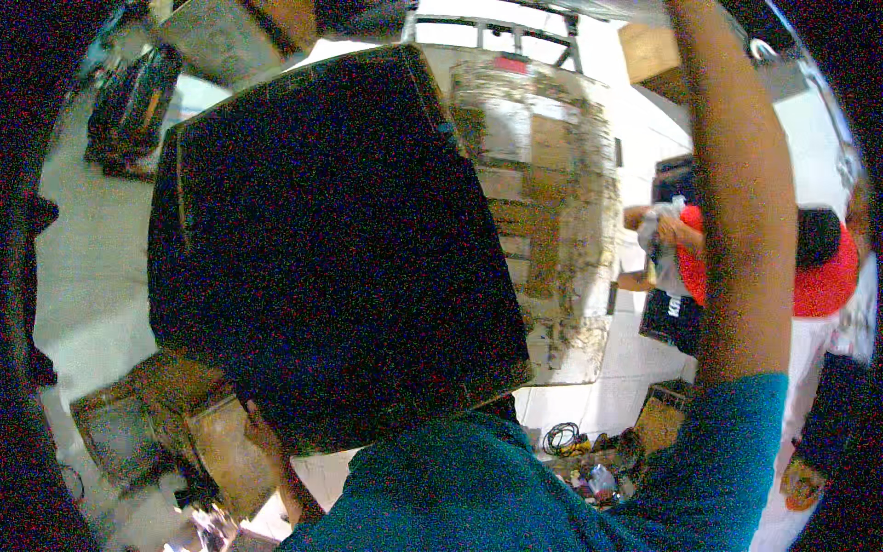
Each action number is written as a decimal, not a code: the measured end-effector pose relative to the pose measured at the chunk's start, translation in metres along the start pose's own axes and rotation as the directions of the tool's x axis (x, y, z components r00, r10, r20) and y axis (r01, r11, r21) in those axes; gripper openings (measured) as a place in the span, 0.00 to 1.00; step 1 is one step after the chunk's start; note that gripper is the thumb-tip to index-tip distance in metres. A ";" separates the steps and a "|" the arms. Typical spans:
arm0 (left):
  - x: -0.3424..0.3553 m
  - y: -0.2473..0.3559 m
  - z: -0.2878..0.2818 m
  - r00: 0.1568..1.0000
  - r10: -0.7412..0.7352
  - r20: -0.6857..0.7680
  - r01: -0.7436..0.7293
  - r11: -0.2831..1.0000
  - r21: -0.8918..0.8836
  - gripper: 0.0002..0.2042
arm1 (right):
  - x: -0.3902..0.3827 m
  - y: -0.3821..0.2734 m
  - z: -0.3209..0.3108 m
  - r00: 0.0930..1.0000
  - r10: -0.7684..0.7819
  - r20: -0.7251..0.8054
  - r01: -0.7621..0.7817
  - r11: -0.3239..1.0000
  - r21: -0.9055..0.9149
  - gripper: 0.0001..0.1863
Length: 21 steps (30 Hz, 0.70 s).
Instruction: The person repeatedly aligns a screen-printing frame over a fabric-covered board, pulls a squeegee across the mesh to transfer ink, and lifts the frame to reveal the printed text. The person then applies more ink to the frame and wipes the screen with a sponge.
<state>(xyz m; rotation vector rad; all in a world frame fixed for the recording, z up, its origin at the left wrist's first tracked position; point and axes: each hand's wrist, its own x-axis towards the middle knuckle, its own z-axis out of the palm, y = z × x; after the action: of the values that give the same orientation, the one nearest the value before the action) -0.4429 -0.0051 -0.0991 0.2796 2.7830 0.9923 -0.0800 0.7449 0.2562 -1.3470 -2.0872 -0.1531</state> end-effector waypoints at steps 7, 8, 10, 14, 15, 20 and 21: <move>-0.004 0.087 0.078 0.964 0.117 0.239 -0.120 0.993 0.000 0.28 | -0.010 0.005 -0.015 1.000 0.029 -0.009 -0.029 0.996 -0.084 0.51; -0.013 0.097 0.094 0.965 0.136 0.226 -0.172 0.974 0.147 0.27 | -0.011 0.005 -0.015 1.000 0.022 -0.017 -0.023 0.995 -0.100 0.51; -0.037 0.111 0.132 0.940 0.178 0.290 -0.147 0.981 -0.126 0.29 | -0.012 0.003 -0.014 1.000 0.010 -0.025 -0.013 0.992 -0.124 0.51; -0.076 0.112 0.172 0.922 0.060 0.382 -0.095 0.993 0.073 0.32 | -0.016 -0.007 -0.016 0.999 0.010 -0.045 -0.016 0.990 -0.142 0.55; -0.089 0.109 0.173 0.917 0.027 0.397 -0.085 0.988 0.127 0.33 | -0.020 -0.005 -0.025 0.999 0.016 -0.046 -0.022 0.991 -0.135 0.55; -0.095 0.097 0.150 0.703 0.184 0.687 -0.327 0.941 0.082 0.36 | -0.025 -0.004 -0.036 1.000 0.026 0.001 -0.026 0.992 -0.124 0.54; -0.092 0.098 0.144 0.672 0.196 0.714 -0.376 0.921 0.102 0.36 | -0.024 -0.003 -0.036 0.999 0.033 0.013 -0.031 0.993 -0.115 0.54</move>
<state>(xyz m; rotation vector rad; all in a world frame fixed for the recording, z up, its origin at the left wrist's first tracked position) -0.3103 0.1351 -0.1371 0.9451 2.1620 0.4310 -0.0596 0.7094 0.2718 -1.4526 -2.0953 -0.2540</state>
